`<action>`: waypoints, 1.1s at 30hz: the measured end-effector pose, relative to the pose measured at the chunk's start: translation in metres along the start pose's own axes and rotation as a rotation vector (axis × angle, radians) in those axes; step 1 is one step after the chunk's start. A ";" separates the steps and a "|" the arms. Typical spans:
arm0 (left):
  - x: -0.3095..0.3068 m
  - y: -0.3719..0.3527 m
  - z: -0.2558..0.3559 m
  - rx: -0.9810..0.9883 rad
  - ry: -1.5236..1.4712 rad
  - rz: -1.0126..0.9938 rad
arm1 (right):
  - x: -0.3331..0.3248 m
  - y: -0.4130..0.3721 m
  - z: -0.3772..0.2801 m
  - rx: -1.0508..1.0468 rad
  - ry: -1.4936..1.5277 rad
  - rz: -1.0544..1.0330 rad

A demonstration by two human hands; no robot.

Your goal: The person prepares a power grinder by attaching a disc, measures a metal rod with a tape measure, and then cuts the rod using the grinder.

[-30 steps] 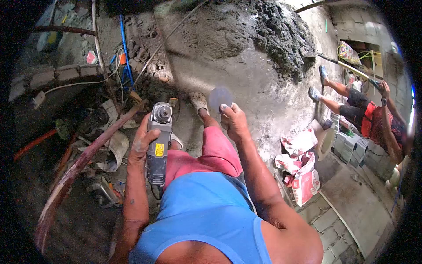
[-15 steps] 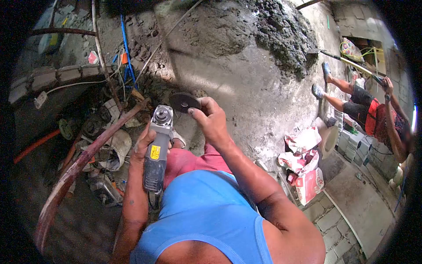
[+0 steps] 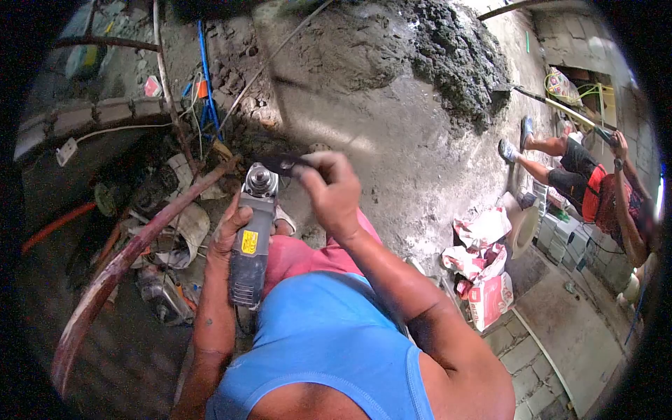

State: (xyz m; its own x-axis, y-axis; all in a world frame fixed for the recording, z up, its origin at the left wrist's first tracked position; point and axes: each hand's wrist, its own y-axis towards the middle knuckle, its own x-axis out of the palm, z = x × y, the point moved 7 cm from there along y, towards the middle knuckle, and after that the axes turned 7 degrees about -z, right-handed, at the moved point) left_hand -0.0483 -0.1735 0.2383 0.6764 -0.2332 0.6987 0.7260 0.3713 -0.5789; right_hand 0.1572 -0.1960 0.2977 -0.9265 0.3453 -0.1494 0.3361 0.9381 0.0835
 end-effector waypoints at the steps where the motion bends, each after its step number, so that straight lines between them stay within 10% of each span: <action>1: -0.004 0.000 -0.001 0.017 0.039 0.014 | -0.007 0.002 0.014 0.397 0.274 0.071; 2: -0.008 0.000 -0.002 0.014 0.038 0.014 | -0.004 -0.009 0.029 0.793 0.548 0.145; 8: -0.014 -0.005 0.002 0.012 0.166 0.037 | 0.032 -0.022 0.039 0.979 0.489 -0.220; 18: -0.020 -0.004 -0.002 0.006 0.154 0.030 | 0.053 -0.019 0.041 0.814 0.198 -0.183; 20: -0.025 -0.004 -0.004 0.016 0.181 0.020 | 0.051 -0.014 0.036 0.523 0.064 -0.146; 24: -0.025 -0.006 -0.005 0.009 0.171 0.045 | 0.048 -0.013 0.018 0.754 0.068 -0.291; 27: -0.024 -0.004 -0.001 0.012 0.162 0.057 | 0.046 -0.009 0.009 0.348 -0.192 -0.281; 33: -0.020 -0.005 0.008 0.042 0.204 0.083 | 0.042 -0.007 0.009 0.482 -0.362 -0.410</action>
State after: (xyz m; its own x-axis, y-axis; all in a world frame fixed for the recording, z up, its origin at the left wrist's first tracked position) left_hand -0.0661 -0.1636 0.2305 0.7476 -0.3758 0.5477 0.6641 0.4328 -0.6096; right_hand 0.1172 -0.1881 0.2819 -0.9080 -0.1276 -0.3992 0.0885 0.8726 -0.4803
